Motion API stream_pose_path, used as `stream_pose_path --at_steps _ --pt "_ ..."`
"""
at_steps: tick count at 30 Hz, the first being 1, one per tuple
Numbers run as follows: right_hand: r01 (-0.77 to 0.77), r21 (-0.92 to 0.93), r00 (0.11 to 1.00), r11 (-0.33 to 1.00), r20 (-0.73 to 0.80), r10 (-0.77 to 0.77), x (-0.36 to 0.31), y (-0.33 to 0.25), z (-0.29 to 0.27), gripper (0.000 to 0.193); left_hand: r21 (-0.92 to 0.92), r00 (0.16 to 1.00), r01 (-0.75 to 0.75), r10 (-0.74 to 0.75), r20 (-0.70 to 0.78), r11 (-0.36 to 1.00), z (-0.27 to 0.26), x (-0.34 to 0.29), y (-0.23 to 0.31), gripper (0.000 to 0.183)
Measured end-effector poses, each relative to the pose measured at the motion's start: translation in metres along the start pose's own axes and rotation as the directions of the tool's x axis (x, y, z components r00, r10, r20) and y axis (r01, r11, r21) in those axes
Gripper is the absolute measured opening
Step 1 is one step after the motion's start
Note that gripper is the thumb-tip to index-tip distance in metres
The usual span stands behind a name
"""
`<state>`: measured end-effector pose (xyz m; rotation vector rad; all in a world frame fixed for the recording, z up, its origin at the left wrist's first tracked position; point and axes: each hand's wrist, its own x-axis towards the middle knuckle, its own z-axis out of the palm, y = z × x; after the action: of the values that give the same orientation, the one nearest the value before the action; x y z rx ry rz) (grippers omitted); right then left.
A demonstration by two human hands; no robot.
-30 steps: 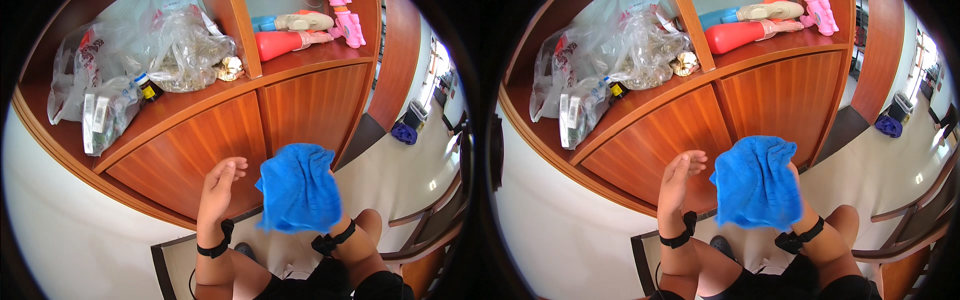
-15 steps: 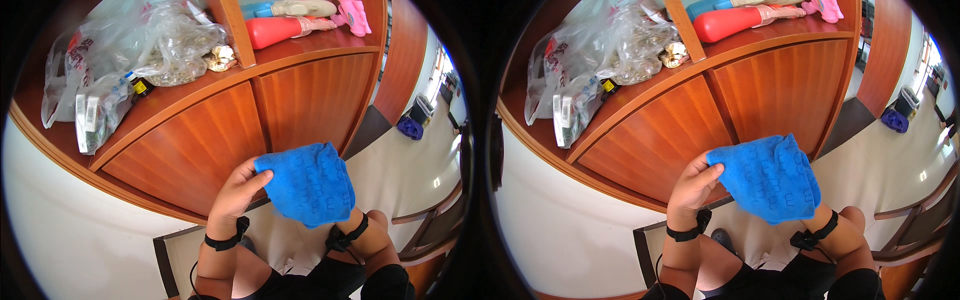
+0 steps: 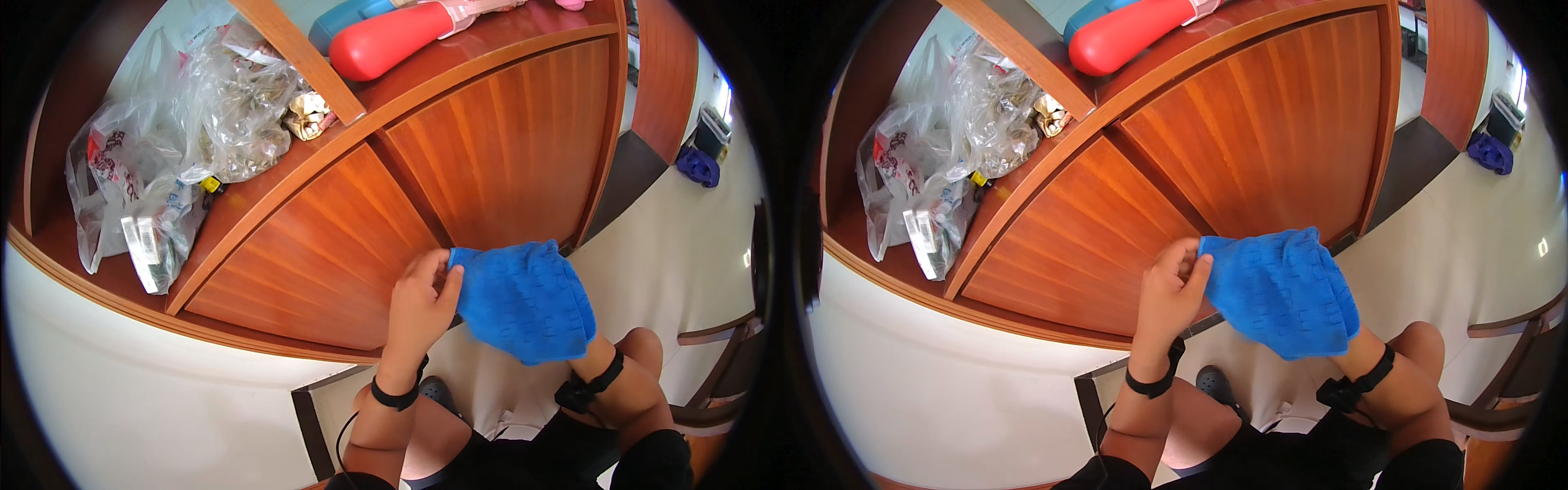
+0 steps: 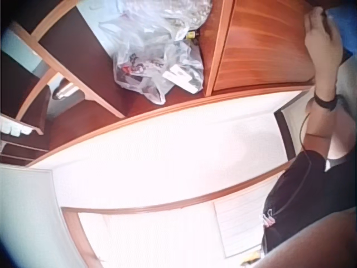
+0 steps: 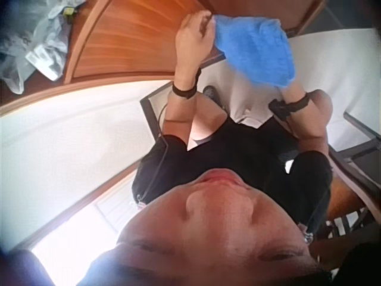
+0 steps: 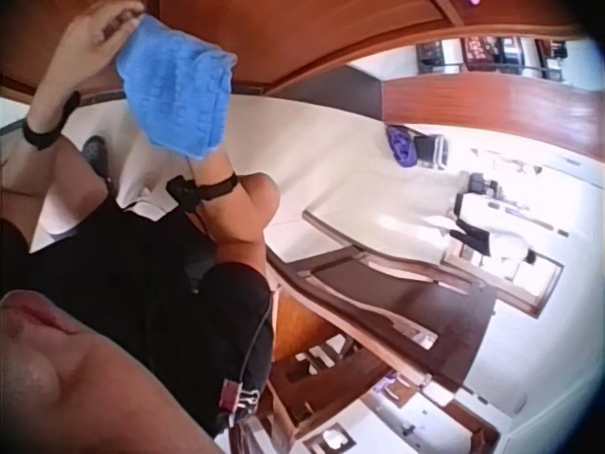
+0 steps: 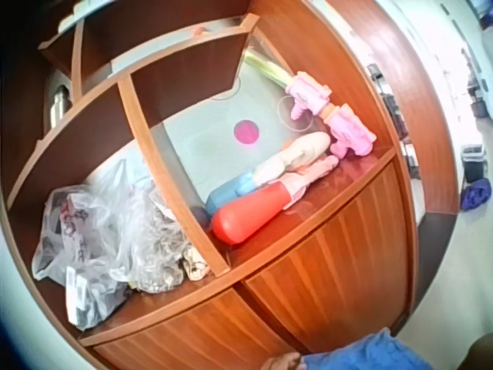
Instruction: The person wipes the exterior surfaces and doors of a wooden cabinet using a blue cloth.
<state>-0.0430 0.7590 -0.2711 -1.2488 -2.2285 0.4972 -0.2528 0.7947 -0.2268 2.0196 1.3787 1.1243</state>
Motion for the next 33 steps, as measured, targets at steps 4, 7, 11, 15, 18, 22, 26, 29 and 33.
stream_pose_path --at_steps 4,7,11,15,18,22,26,29,33 --pt "0.025 0.492 0.988 0.870 -0.144 0.053 -0.004 0.019 0.012 0.045 0.523 0.893 -0.264 0.410 -0.185 0.811 -0.001 0.012 0.003 0.023" --pt "0.046 0.667 0.966 0.744 -0.218 0.136 -0.006 0.017 0.001 0.036 0.622 0.891 -0.226 0.417 -0.180 0.750 -0.007 0.021 0.020 0.029" --pt "0.188 0.397 0.907 0.898 -0.421 -0.004 -0.005 0.007 -0.016 0.025 0.628 0.883 -0.173 0.402 -0.242 0.759 -0.010 0.028 0.012 0.034" --pt "0.228 -0.384 0.702 0.895 -0.573 -0.424 0.000 -0.006 -0.030 0.018 0.354 0.940 -0.136 0.233 -0.248 0.925 -0.008 0.022 0.004 0.021" --pt "0.184 -0.510 0.578 0.840 -0.635 -0.512 -0.001 -0.005 -0.030 0.020 0.249 0.975 -0.087 0.134 -0.179 0.964 0.002 0.017 -0.002 0.019" --pt "0.115 0.404 0.881 0.908 -0.463 0.095 -0.013 0.007 -0.031 0.032 0.028 0.992 0.123 -0.122 -0.036 0.992 0.012 0.015 -0.006 0.042" --pt "-0.052 0.701 0.966 0.711 -0.146 0.214 -0.024 0.011 -0.029 0.045 -0.550 0.816 0.488 -0.130 0.564 0.678 0.020 0.014 -0.024 0.076" --pt "0.244 0.180 0.903 0.953 -0.401 -0.156 -0.028 0.016 -0.019 0.065 -0.634 0.697 0.695 -0.102 0.710 0.339 0.017 0.014 -0.005 0.060" --pt "0.289 -0.091 0.829 0.953 -0.473 -0.297 -0.026 0.009 -0.008 0.080 -0.526 0.764 0.531 -0.105 0.637 0.664 0.012 0.012 -0.011 0.025"
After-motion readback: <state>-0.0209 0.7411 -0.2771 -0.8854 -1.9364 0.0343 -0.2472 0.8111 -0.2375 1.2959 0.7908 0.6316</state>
